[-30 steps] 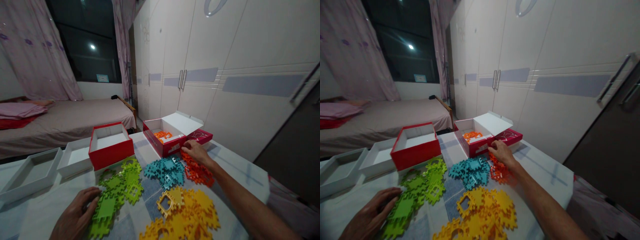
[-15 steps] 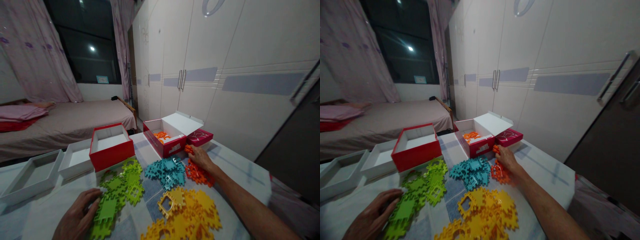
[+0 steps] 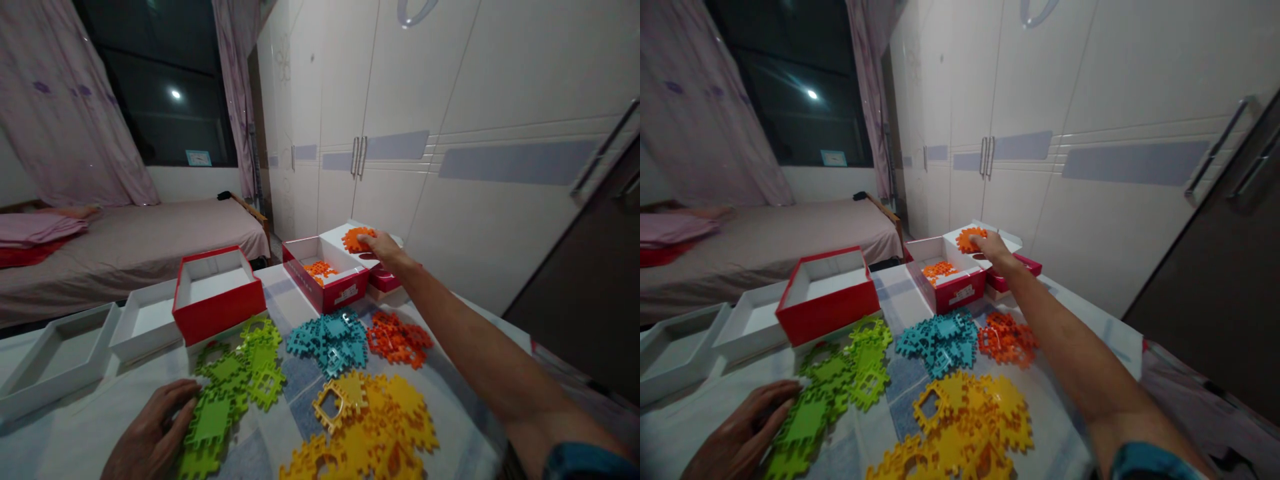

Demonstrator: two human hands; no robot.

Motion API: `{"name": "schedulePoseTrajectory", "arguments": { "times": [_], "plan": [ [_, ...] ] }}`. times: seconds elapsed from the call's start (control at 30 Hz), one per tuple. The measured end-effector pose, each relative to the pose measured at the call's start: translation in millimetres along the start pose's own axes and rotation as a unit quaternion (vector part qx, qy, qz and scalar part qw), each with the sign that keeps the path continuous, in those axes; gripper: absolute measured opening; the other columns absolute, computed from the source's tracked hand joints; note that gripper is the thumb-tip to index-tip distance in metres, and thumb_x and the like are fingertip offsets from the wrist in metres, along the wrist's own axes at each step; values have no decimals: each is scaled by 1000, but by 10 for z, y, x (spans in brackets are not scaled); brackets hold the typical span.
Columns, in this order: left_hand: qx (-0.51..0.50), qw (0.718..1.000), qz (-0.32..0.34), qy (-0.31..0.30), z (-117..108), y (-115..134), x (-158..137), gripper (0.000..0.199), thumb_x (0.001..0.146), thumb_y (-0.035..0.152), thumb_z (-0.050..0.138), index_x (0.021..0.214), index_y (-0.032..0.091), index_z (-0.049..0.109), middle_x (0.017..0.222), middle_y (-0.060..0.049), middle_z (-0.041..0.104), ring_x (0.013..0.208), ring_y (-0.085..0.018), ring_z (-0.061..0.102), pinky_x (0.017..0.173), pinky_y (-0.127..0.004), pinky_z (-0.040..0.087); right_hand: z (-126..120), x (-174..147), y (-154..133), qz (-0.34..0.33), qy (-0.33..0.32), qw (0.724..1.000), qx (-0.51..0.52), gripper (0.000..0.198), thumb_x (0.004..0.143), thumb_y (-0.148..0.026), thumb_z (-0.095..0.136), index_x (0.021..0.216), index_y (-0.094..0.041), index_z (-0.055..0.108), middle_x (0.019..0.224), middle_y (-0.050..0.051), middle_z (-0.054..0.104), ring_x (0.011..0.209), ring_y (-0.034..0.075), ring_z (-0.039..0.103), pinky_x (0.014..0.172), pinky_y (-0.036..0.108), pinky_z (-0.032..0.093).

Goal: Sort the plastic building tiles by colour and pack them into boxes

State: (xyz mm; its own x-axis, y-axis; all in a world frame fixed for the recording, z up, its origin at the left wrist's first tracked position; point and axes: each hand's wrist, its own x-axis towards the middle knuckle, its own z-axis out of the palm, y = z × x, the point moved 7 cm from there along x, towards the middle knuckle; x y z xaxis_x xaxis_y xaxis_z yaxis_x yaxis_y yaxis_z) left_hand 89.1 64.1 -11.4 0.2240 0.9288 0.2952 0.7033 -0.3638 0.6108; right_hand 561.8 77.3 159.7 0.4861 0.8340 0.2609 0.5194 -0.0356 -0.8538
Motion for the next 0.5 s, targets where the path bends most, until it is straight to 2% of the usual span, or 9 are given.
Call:
{"name": "schedulePoseTrajectory", "arguments": {
  "times": [0.1, 0.17, 0.23, 0.27, 0.33, 0.4, 0.5],
  "plan": [
    [4, 1000, 2, 5, -10, 6, -5, 36, 77, 53, 48, 88, 26, 69, 106, -4, 69, 96, -22, 66, 80, -30, 56, -45, -47, -5, -20, 54, 995, -83, 41, 82, -31, 57, 116, -10, 55, 125, 19, 56, 107, 25, 58, 91, 41, 46],
    [2, 1000, -3, 11, -23, 25, -11, 35, 76, 52, 49, 88, 26, 69, 104, -4, 69, 94, -21, 67, 78, -29, 56, -97, -289, 123, -63, 41, 987, -139, 48, 81, -33, 58, 122, -9, 53, 128, 19, 53, 113, 26, 54, 99, 42, 40],
    [-2, 1000, -8, 11, -31, 49, -15, 34, 75, 52, 49, 87, 26, 69, 103, -4, 70, 92, -21, 67, 78, -29, 56, -72, -629, 335, -114, -49, 972, -198, 53, 80, -40, 59, 125, -14, 53, 126, 15, 56, 115, 26, 53, 101, 41, 39],
    [-4, 1000, -10, 10, -34, 61, -15, 34, 75, 52, 49, 87, 26, 69, 103, -4, 70, 92, -21, 67, 79, -29, 56, -39, -814, 468, -130, -111, 962, -212, 60, 77, -44, 61, 130, -17, 50, 132, 14, 51, 121, 26, 48, 103, 42, 37],
    [-5, 1000, -12, 10, -44, 75, -15, 35, 75, 53, 49, 86, 26, 69, 102, -4, 69, 92, -21, 67, 80, -30, 56, -5, -1127, 756, -125, -194, 939, -254, 78, 70, -53, 66, 137, -22, 43, 145, 14, 37, 132, 30, 35, 106, 47, 32],
    [-6, 1000, -14, 8, -48, 76, -15, 36, 74, 54, 49, 86, 26, 69, 102, -4, 69, 92, -22, 67, 79, -30, 56, 30, -1323, 1004, -98, -240, 919, -298, 93, 63, -59, 69, 142, -24, 36, 151, 15, 25, 137, 33, 26, 106, 52, 28],
    [-3, 1000, -15, 5, -43, 58, -11, 37, 74, 54, 48, 88, 26, 68, 103, -4, 69, 92, -21, 67, 78, -29, 56, 96, -1416, 1190, -73, -254, 905, -334, 102, 58, -62, 70, 144, -22, 33, 152, 18, 20, 137, 36, 23, 107, 55, 24]
  ]
}}
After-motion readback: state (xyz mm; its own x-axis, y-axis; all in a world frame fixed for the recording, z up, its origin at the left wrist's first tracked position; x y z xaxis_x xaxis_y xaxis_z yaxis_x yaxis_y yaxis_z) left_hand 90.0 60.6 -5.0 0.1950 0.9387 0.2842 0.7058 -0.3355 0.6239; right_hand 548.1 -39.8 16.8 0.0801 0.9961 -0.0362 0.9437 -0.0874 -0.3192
